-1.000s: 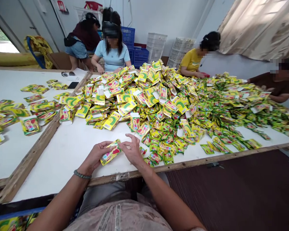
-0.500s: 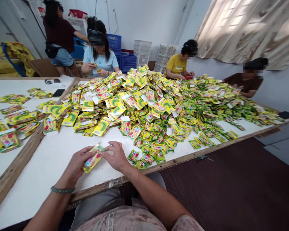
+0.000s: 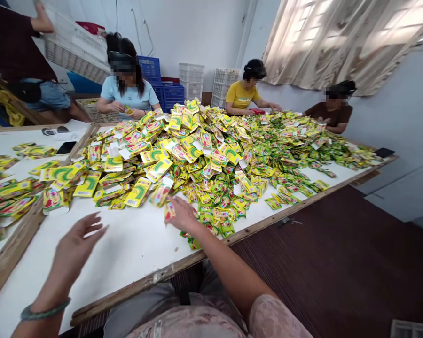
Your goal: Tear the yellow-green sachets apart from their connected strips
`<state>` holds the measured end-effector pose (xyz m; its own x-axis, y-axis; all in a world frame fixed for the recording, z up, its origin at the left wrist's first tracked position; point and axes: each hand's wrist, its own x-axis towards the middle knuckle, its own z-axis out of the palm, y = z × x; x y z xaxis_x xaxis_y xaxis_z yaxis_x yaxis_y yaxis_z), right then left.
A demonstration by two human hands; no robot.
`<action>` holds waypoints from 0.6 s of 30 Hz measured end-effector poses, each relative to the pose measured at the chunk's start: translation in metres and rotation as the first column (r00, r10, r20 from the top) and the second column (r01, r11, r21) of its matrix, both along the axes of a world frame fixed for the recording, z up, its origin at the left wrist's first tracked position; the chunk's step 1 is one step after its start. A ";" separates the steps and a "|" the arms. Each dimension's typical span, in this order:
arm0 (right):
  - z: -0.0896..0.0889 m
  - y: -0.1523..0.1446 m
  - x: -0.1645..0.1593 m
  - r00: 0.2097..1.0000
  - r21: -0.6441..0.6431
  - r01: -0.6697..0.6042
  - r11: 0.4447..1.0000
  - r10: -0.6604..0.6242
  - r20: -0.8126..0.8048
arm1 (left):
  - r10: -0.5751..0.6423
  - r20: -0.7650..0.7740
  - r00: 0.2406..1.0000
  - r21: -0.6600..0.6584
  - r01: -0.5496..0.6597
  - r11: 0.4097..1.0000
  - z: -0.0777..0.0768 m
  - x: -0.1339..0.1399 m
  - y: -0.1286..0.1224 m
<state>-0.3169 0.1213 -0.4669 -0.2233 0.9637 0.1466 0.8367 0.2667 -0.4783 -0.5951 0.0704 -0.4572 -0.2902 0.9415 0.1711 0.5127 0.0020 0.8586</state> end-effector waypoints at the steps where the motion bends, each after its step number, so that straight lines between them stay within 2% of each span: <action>1: -0.002 -0.007 -0.006 0.989 -0.029 -0.143 0.989 0.142 -0.028 | -0.125 -0.044 0.991 -0.009 0.125 0.992 -0.005 0.013 0.003; 3: -0.003 -0.019 -0.012 0.940 -0.018 -0.333 0.943 0.330 -0.084 | -0.373 -0.206 0.905 -0.032 0.375 0.927 -0.013 0.032 0.007; 4: -0.001 -0.022 -0.011 0.931 0.013 -0.352 0.936 0.352 -0.095 | -0.469 -0.294 0.833 -0.059 0.473 0.879 -0.015 0.039 0.008; 5: 0.001 -0.023 -0.007 0.943 0.049 -0.318 0.947 0.321 -0.091 | -0.548 -0.360 0.755 -0.104 0.551 0.828 -0.016 0.044 0.009; 7: 0.009 -0.017 0.007 0.990 0.114 -0.133 0.985 0.137 -0.025 | -0.659 -0.419 0.625 -0.230 0.629 0.743 -0.016 0.049 0.012; 9: 0.018 -0.005 0.027 0.987 0.135 0.029 0.990 -0.050 0.152 | -0.712 -0.428 0.556 -0.323 0.642 0.695 -0.012 0.052 0.015; 11: 0.024 0.005 0.043 0.936 0.102 0.029 0.994 -0.063 0.346 | -0.711 -0.455 0.536 -0.372 0.611 0.699 -0.008 0.055 0.018; 13: 0.024 0.011 0.053 0.888 0.061 -0.058 0.996 0.024 0.459 | -0.671 -0.519 0.530 -0.413 0.532 0.740 -0.005 0.058 0.019; 16: 0.018 0.012 0.057 0.845 0.057 -0.150 0.987 0.098 0.526 | -0.604 -0.577 0.550 -0.436 0.418 0.797 -0.005 0.061 0.015; 18: 0.013 0.012 0.055 0.859 0.087 -0.133 0.987 0.071 0.507 | -0.573 -0.542 0.615 -0.414 0.397 0.819 -0.007 0.062 0.010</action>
<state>-0.2620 0.1337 -0.4542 -0.3922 0.9148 0.0963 0.9199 0.3905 0.0369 -0.5327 0.0804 -0.4643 0.3122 0.9439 -0.1076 0.9010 -0.2582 0.3486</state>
